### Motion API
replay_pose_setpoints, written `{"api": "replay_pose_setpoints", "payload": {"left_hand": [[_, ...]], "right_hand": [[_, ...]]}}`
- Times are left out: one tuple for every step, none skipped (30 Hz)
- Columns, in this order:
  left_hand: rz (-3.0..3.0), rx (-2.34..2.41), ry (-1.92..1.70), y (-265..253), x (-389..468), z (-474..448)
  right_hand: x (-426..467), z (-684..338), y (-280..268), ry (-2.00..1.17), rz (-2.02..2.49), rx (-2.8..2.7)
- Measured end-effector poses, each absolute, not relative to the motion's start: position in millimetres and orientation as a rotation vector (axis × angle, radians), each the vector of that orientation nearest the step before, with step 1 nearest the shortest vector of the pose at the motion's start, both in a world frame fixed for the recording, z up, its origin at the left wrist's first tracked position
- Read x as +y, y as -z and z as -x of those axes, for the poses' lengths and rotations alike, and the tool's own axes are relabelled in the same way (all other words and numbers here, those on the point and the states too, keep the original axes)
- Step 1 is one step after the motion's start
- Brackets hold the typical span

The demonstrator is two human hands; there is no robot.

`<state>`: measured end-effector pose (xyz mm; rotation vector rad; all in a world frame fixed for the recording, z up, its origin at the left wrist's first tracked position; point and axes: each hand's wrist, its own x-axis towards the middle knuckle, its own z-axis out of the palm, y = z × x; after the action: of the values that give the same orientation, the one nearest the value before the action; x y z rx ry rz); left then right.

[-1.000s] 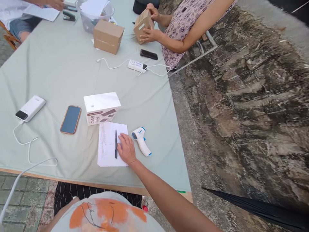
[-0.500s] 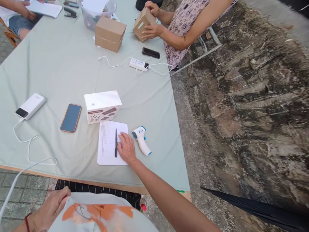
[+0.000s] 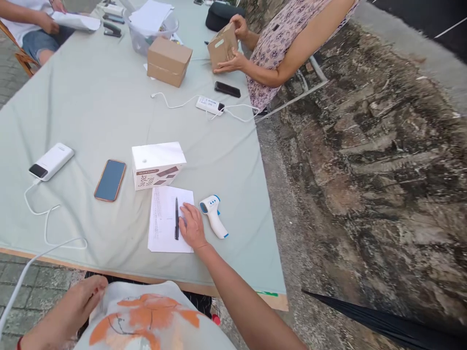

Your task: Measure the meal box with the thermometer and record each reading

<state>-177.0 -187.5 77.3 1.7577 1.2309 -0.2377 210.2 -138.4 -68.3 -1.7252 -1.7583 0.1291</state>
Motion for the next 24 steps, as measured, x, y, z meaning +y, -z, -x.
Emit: {"api": "replay_pose_setpoints", "payload": {"left_hand": [[-1.706, 1.168, 0.221, -84, -179, 161], [-1.657, 1.096, 0.178, -87, -175, 150], [-1.619, 0.999, 0.155, -85, -176, 144], [-1.574, 0.896, 0.192, -77, -179, 142], [-1.54, 0.856, 0.232, -65, -186, 145], [-1.536, 0.887, 0.26, -52, -194, 150], [-1.555, 0.956, 0.276, -38, -202, 157], [-1.596, 1.022, 0.274, -27, -209, 164], [-1.661, 1.053, 0.286, -19, -213, 170], [-1.739, 1.093, 0.312, -16, -215, 174], [-1.811, 1.143, 0.374, -18, -214, 176], [-1.869, 1.201, 0.466, -25, -210, 176], [-1.899, 1.264, 0.579, -36, -204, 175], [-1.893, 1.319, 0.695, -49, -196, 171], [-1.895, 1.341, 0.714, -63, -186, 166], [-1.902, 1.279, 0.598, -75, -174, 158], [-1.886, 1.229, 0.407, -84, -160, 149], [-1.858, 1.201, 0.182, -89, -145, 138], [-1.824, 1.171, -0.042, -88, -127, 125], [-1.783, 1.17, -0.264, -81, -108, 111], [-1.722, 1.2, -0.473, -71, -87, 95], [-1.643, 1.254, -0.628, -57, -65, 79], [-1.566, 1.312, -0.732, -42, -43, 64], [-1.511, 1.37, -0.809, -28, -22, 50]], "right_hand": [[-137, -213, 67, -0.16, 1.724, -1.767], [-135, -217, 64, -0.2, 1.719, -1.785], [-134, -221, 60, -0.244, 1.709, -1.812], [-134, -225, 55, -0.283, 1.696, -1.844], [-136, -228, 49, -0.306, 1.684, -1.871], [-140, -230, 43, -0.309, 1.678, -1.888], [-147, -231, 36, -0.297, 1.677, -1.892], [-155, -232, 28, -0.272, 1.682, -1.883], [-166, -231, 21, -0.247, 1.686, -1.867], [-178, -230, 15, -0.239, 1.682, -1.856], [-191, -229, 9, -0.234, 1.673, -1.847], [-204, -228, 6, -0.231, 1.672, -1.846], [-216, -228, 4, -0.222, 1.674, -1.844], [-226, -230, 4, -0.186, 1.677, -1.826], [-233, -234, 7, -0.142, 1.696, -1.785], [-237, -238, 11, -0.104, 1.73, -1.728], [-238, -244, 16, -0.069, 1.786, -1.658], [-236, -250, 23, -0.045, 1.865, -1.578], [-232, -256, 31, -0.031, 1.959, -1.496], [-225, -261, 39, -0.03, 2.057, -1.42], [-217, -265, 47, -0.051, 2.138, -1.361], [-208, -268, 55, -0.089, 2.193, -1.322], [-199, -270, 62, -0.129, 2.228, -1.298], [-191, -271, 68, -0.159, 2.251, -1.281]]}}
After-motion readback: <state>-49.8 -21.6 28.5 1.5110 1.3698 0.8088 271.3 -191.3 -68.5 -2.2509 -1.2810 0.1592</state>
